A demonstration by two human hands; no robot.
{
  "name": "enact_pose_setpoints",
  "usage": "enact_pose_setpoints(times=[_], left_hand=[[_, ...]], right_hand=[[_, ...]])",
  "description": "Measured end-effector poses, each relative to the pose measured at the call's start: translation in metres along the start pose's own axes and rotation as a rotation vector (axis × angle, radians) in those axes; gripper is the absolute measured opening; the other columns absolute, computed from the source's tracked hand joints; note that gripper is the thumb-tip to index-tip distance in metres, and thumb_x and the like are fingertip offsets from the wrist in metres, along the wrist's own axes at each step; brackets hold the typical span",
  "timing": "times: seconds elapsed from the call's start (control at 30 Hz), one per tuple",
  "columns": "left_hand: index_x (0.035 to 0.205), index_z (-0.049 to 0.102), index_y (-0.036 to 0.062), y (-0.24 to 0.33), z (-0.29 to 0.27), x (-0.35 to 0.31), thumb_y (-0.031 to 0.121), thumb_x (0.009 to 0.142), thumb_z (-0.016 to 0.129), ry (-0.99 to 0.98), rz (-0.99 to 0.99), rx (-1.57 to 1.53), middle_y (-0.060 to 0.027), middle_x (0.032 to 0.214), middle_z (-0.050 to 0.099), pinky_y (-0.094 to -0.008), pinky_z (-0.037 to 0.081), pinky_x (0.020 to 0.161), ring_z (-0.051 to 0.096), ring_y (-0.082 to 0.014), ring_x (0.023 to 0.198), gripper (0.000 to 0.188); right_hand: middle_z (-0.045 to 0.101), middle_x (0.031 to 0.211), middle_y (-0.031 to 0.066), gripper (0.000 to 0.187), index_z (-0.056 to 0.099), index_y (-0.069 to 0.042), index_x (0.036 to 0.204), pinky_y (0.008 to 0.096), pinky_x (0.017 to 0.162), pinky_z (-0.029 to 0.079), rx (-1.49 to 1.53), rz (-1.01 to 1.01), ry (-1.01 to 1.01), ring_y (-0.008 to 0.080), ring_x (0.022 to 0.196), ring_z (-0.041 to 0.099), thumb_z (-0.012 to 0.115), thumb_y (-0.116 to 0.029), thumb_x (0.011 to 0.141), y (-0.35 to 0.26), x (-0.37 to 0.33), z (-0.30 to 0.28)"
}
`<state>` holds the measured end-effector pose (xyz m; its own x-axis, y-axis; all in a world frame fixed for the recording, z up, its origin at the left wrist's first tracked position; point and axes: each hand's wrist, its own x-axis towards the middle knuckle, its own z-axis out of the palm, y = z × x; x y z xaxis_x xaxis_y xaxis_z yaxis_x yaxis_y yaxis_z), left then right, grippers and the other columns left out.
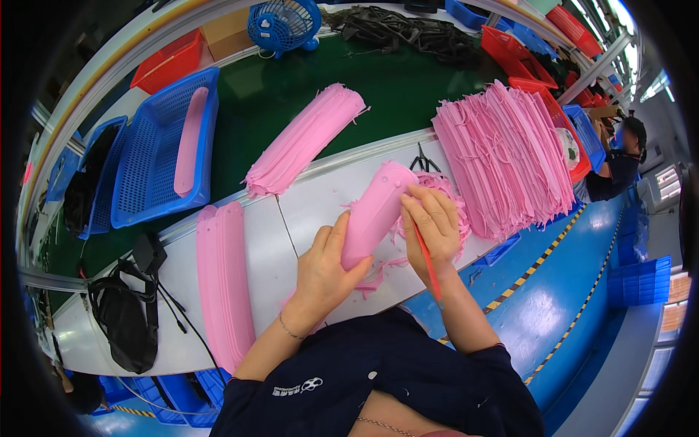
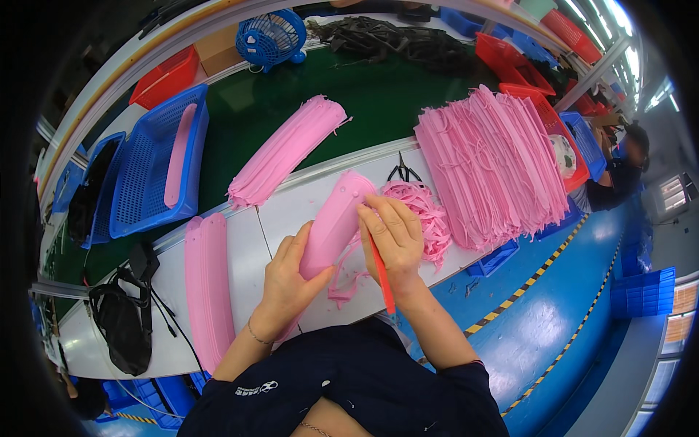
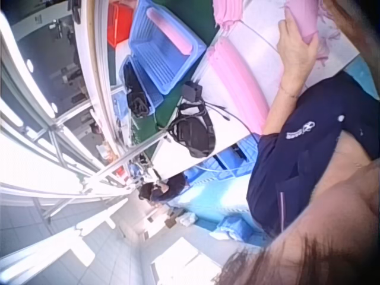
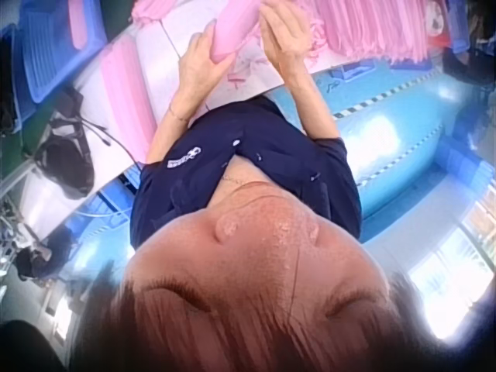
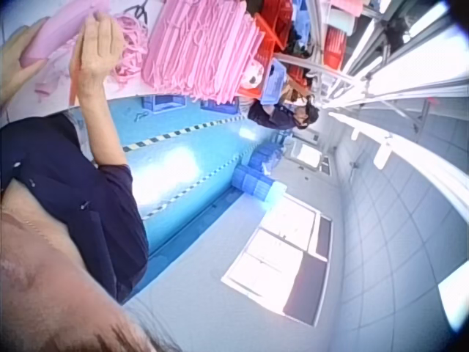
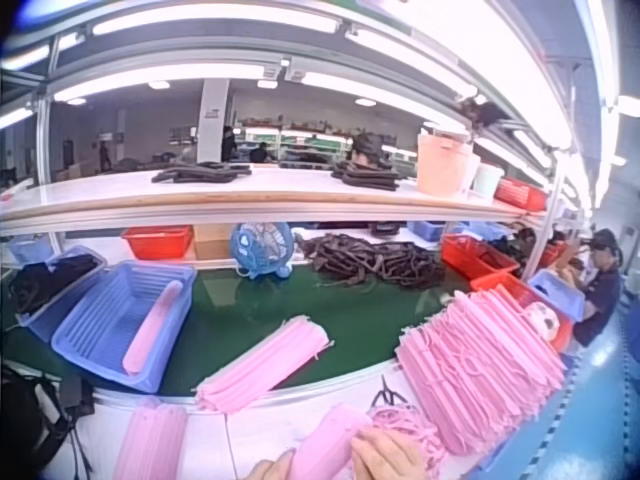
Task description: The person trims excess material from molded parts using a small hand tool and peels off the trimmed strips by hand.
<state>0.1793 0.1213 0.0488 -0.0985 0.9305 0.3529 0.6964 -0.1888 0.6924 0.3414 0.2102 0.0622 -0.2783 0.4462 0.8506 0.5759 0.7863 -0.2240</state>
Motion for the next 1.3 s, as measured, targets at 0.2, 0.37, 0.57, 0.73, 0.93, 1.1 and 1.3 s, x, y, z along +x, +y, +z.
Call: enact_pose_setpoints(times=[0.2, 0.37, 0.57, 0.73, 0.93, 1.1, 1.3], left_hand=[[0.125, 0.048, -0.0050, -0.007, 0.002, -0.002, 0.022, 0.069, 0.074, -0.032, -0.119, -0.257, -0.0171, 0.098, 0.059, -0.0329, 0.050, 0.076, 0.062, -0.0283, 0.082, 0.068], [0.126, 0.049, -0.0055, -0.009, 0.000, -0.002, 0.022, 0.069, 0.075, -0.133, -0.291, -0.526, -0.0175, 0.108, 0.060, -0.0293, 0.047, 0.084, 0.061, -0.0215, 0.094, 0.069], [0.128, 0.047, -0.0056, -0.004, -0.004, -0.001, 0.021, 0.069, 0.076, -0.190, -0.395, -0.736, -0.0151, 0.111, 0.061, -0.0277, 0.046, 0.086, 0.059, -0.0171, 0.098, 0.070], [0.128, 0.048, -0.0045, 0.001, -0.010, 0.002, 0.020, 0.070, 0.075, -0.153, -0.366, -0.677, -0.0142, 0.111, 0.061, -0.0280, 0.046, 0.086, 0.059, -0.0165, 0.098, 0.069], [0.128, 0.047, -0.0021, -0.013, -0.010, -0.004, 0.021, 0.070, 0.072, -0.052, -0.234, -0.406, -0.0170, 0.107, 0.061, -0.0307, 0.048, 0.082, 0.062, -0.0228, 0.092, 0.067], [0.129, 0.046, 0.0018, -0.010, -0.010, 0.000, 0.021, 0.070, 0.072, 0.028, -0.071, -0.090, -0.0133, 0.088, 0.058, -0.0348, 0.050, 0.064, 0.060, -0.0270, 0.076, 0.067], [0.129, 0.046, 0.0027, -0.012, -0.009, -0.003, 0.021, 0.070, 0.073, 0.062, 0.029, 0.129, -0.0103, 0.085, 0.056, -0.0331, 0.048, 0.053, 0.060, -0.0239, 0.067, 0.067]], right_hand=[[0.064, 0.107, 0.0122, 0.029, 0.066, -0.001, 0.101, 0.0357, 0.084, 0.046, -0.101, -0.292, -0.182, 0.0246, 0.101, 0.061, 0.058, -0.008, 0.074, 0.014, 0.008, -0.007], [0.064, 0.107, 0.0135, 0.030, 0.064, 0.001, 0.102, 0.0356, 0.083, 0.047, -0.074, -0.481, -0.297, 0.0251, 0.100, 0.061, 0.056, -0.009, 0.075, 0.025, 0.026, -0.019], [0.063, 0.105, 0.0151, 0.032, 0.062, 0.003, 0.103, 0.0368, 0.081, 0.048, -0.017, -0.614, -0.366, 0.0276, 0.099, 0.061, 0.057, -0.010, 0.074, 0.034, 0.039, -0.024], [0.063, 0.104, 0.0145, 0.033, 0.062, 0.003, 0.101, 0.0371, 0.080, 0.048, -0.035, -0.570, -0.284, 0.0276, 0.096, 0.061, 0.059, -0.008, 0.071, 0.039, 0.049, -0.021], [0.064, 0.097, 0.0134, 0.020, 0.065, 0.000, 0.104, 0.0288, 0.079, 0.047, 0.216, 0.380, -0.031, 0.0230, 0.091, 0.062, 0.060, -0.009, 0.087, 0.067, 0.021, -0.015], [0.063, 0.105, 0.0148, 0.027, 0.059, -0.002, 0.114, 0.0324, 0.085, 0.047, 1.205, 1.197, -0.036, 0.0243, 0.099, 0.060, 0.056, -0.018, 0.093, 0.031, 0.004, -0.009], [0.059, 0.115, 0.0165, 0.031, 0.054, 0.000, 0.118, 0.0396, 0.095, 0.044, 1.567, 1.220, -0.027, 0.0279, 0.108, 0.057, 0.055, -0.017, 0.092, 0.014, 0.012, -0.005]])
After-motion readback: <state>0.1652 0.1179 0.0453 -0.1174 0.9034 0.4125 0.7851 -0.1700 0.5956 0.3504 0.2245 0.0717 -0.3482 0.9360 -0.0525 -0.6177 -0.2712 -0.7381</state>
